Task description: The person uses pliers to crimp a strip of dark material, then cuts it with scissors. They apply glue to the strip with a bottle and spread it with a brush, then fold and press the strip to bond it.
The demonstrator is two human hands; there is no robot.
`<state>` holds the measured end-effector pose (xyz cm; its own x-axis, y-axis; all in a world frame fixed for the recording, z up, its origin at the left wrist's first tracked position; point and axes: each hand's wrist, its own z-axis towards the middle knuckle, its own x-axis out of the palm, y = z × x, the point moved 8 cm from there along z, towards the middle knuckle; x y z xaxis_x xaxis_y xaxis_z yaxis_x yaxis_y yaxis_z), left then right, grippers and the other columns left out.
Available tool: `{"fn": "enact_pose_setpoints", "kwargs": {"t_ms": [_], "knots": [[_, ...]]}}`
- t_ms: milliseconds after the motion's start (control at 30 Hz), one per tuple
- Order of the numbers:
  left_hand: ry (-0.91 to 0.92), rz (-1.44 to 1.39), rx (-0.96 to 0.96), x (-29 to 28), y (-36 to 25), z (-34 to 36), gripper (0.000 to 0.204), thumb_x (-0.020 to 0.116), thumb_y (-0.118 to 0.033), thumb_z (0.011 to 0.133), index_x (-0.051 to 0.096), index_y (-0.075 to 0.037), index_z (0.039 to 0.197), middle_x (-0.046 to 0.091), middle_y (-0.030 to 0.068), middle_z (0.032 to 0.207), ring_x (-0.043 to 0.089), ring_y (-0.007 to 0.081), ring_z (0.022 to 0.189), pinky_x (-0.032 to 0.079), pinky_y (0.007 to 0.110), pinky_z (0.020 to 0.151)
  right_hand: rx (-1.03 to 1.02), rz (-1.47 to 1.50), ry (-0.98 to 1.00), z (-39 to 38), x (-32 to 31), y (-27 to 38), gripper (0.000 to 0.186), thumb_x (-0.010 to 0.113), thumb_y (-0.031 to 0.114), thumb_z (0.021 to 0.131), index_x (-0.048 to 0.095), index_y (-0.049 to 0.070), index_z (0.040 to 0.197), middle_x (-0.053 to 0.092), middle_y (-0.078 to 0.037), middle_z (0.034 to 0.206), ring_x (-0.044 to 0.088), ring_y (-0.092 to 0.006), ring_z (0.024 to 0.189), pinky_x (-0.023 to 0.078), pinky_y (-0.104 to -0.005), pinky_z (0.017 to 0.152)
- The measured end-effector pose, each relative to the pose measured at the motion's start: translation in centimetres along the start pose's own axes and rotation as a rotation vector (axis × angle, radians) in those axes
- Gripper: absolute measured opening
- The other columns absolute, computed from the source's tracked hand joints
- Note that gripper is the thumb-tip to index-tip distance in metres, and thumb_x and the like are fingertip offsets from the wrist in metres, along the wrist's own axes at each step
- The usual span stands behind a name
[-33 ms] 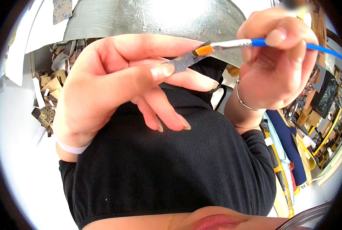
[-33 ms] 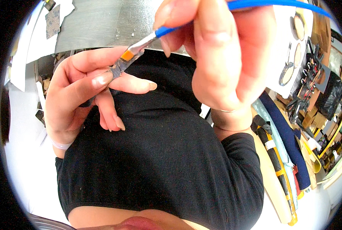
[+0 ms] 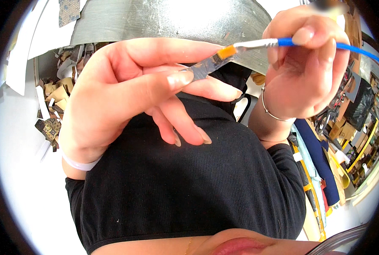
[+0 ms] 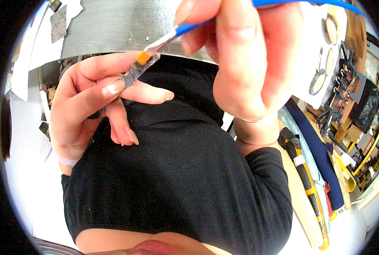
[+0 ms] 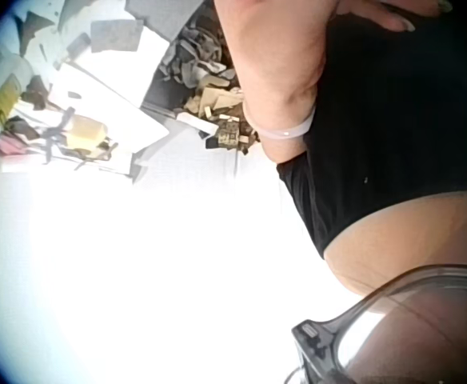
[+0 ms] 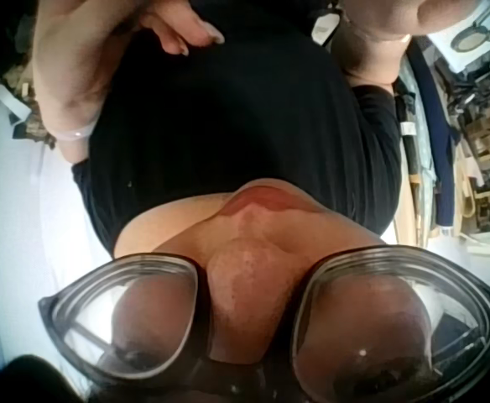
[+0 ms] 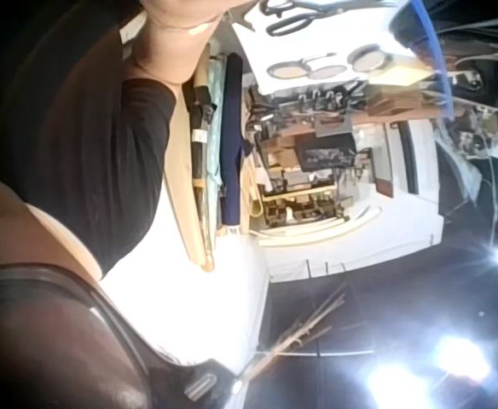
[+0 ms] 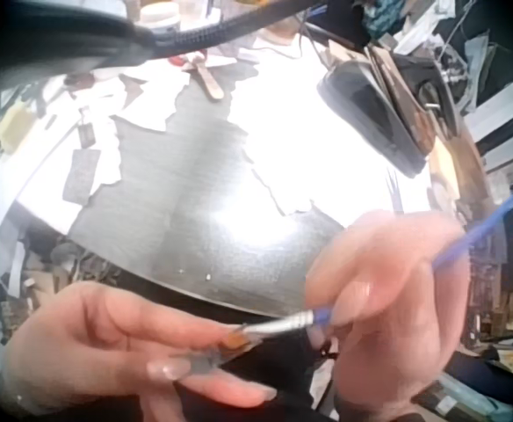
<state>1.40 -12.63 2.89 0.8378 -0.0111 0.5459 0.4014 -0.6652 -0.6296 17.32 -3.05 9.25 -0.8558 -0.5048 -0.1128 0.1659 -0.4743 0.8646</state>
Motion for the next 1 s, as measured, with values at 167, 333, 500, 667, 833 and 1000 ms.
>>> {"fn": "enact_pose_setpoints", "kwargs": {"t_ms": [167,333,500,667,833,1000], "knots": [[0.006,0.012,0.017,-0.1,-0.2,-0.1,0.045,0.051,-0.009,0.098,0.057,0.007,0.139,0.072,0.0338,0.109,0.071,0.0215,0.052,0.055,0.023,0.046,0.041,0.224,-0.009,0.5,-1.2,-0.5,0.025,0.036,0.021,0.106,0.058,0.007,0.106,0.054,-0.012,0.074,0.039,-0.0134,0.054,0.033,-0.0287,0.051],[0.009,-0.008,0.009,-0.1,-0.1,-0.2,0.045,0.052,-0.01,0.098,0.056,0.009,0.138,0.072,0.0333,0.109,0.071,0.0213,0.053,0.055,0.023,0.046,0.031,0.103,-0.027,0.3,0.4,-0.1,0.026,0.035,0.02,0.108,0.057,0.006,0.104,0.055,-0.014,0.075,0.039,-0.0134,0.053,0.033,-0.0288,0.051],[0.017,0.004,0.041,-0.3,-0.2,-0.3,0.046,0.052,-0.011,0.098,0.056,0.008,0.139,0.072,0.0332,0.108,0.071,0.0211,0.052,0.055,0.023,0.046,0.084,0.233,-0.131,0.3,-1.4,-0.9,0.024,0.038,0.019,0.105,0.057,0.005,0.105,0.053,-0.013,0.074,0.038,-0.0132,0.055,0.032,-0.0294,0.051],[0.017,-0.028,0.021,-0.3,-0.2,-0.3,0.045,0.052,-0.01,0.097,0.057,0.008,0.138,0.072,0.0329,0.108,0.071,0.021,0.052,0.055,0.023,0.045,0.014,0.136,-0.017,0.3,0.6,0.3,0.025,0.036,0.02,0.108,0.056,0.005,0.103,0.054,-0.015,0.072,0.038,-0.0131,0.052,0.033,-0.0285,0.049],[0.053,-0.032,0.055,-0.6,-0.2,-0.4,0.044,0.052,-0.01,0.097,0.058,0.007,0.138,0.072,0.033,0.108,0.071,0.021,0.051,0.056,0.024,0.046,0.029,0.078,-0.141,0.3,-0.7,-0.4,0.026,0.034,0.018,0.108,0.055,0.003,0.102,0.057,-0.017,0.074,0.038,-0.0126,0.053,0.034,-0.0261,0.05],[0.043,-0.038,0.036,-0.7,-0.5,-0.4,0.045,0.053,-0.01,0.096,0.058,0.007,0.137,0.072,0.0326,0.108,0.071,0.0205,0.052,0.057,0.024,0.047,-0.042,0.116,-0.043,0.2,0.7,0.2,0.027,0.035,0.021,0.11,0.053,0.004,0.101,0.056,-0.017,0.072,0.039,-0.013,0.052,0.033,-0.0263,0.049]]}}
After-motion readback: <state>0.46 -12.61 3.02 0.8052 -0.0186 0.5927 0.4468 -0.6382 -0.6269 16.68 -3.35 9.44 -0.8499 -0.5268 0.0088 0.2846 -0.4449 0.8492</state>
